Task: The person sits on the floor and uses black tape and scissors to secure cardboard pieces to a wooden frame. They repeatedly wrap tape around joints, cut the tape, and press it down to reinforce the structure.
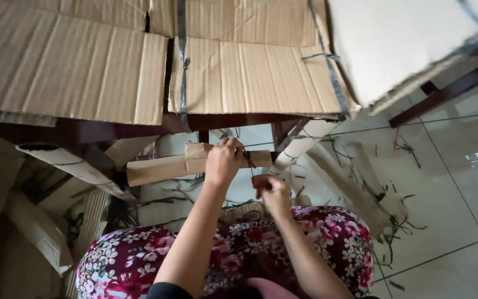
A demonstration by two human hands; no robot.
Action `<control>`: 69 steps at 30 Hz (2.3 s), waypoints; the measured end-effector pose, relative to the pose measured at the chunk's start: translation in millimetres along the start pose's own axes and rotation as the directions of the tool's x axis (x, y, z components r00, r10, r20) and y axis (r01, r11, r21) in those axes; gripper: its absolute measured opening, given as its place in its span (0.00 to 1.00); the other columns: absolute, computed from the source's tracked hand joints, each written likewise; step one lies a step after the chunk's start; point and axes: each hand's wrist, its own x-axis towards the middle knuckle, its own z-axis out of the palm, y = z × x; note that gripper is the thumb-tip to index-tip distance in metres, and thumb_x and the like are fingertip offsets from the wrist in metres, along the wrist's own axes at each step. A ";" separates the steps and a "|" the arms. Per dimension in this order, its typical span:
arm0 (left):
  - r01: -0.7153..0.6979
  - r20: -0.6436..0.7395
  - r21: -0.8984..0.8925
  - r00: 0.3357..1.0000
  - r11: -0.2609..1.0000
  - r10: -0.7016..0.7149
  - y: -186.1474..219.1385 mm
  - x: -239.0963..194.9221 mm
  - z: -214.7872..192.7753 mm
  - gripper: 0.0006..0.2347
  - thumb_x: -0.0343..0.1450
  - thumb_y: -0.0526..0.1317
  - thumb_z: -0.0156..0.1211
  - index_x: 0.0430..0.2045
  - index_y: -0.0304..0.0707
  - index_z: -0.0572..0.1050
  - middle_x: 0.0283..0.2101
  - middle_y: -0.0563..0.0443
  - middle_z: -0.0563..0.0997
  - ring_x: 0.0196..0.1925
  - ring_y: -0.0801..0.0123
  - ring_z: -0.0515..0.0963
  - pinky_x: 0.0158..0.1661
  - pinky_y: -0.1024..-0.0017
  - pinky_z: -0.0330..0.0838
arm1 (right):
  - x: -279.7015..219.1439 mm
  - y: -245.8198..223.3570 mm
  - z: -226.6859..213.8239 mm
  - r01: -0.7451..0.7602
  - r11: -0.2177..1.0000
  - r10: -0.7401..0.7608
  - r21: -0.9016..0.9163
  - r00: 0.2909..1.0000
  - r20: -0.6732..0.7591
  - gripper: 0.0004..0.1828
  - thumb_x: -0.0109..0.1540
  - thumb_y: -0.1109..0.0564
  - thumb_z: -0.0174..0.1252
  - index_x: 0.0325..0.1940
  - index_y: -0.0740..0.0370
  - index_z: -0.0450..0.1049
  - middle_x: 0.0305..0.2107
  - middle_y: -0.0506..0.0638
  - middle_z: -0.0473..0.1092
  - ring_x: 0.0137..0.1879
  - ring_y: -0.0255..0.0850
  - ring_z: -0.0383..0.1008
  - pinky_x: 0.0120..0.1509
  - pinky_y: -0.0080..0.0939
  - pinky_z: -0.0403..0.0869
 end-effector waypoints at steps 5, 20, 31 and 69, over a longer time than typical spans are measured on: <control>-0.085 0.077 0.047 0.994 0.995 0.081 51.0 -51.9 -62.9 0.23 0.60 0.43 0.67 0.50 0.49 0.69 0.60 0.44 0.68 0.61 0.48 0.68 0.59 0.49 0.59 | 1.3 39.3 -9.1 -0.132 0.990 0.124 0.047 0.983 0.133 0.06 0.59 0.58 0.62 0.36 0.54 0.85 0.23 0.54 0.80 0.34 0.45 0.82 0.46 0.44 0.78; 0.315 0.896 -0.354 -0.155 0.881 0.415 100.9 -224.0 -17.8 0.13 0.71 0.37 0.47 0.34 0.27 0.80 0.37 0.35 0.84 0.35 0.51 0.81 0.36 0.58 0.72 | 4.2 32.3 -4.8 0.101 0.896 0.232 -0.432 0.723 0.651 0.08 0.64 0.59 0.60 0.46 0.58 0.82 0.44 0.50 0.81 0.48 0.40 0.82 0.59 0.38 0.80; 0.297 0.957 -0.216 -0.123 0.930 0.261 80.5 -205.9 -8.2 0.16 0.69 0.42 0.58 0.45 0.28 0.78 0.47 0.34 0.83 0.47 0.45 0.83 0.47 0.56 0.75 | -17.5 118.8 69.9 0.555 0.378 0.196 -0.741 0.734 0.650 0.14 0.59 0.64 0.63 0.48 0.58 0.81 0.55 0.50 0.72 0.66 0.62 0.63 0.52 0.51 0.78; 0.674 0.569 -0.614 0.739 0.410 -0.361 47.3 -70.0 -59.7 0.10 0.78 0.38 0.53 0.43 0.33 0.81 0.26 0.51 0.84 0.31 0.69 0.80 0.39 0.70 0.75 | 46.9 117.3 -144.8 -0.431 0.900 0.299 -0.058 0.518 0.801 0.19 0.57 0.53 0.65 0.42 0.72 0.73 0.16 0.55 0.67 0.06 0.35 0.60 0.07 0.30 0.63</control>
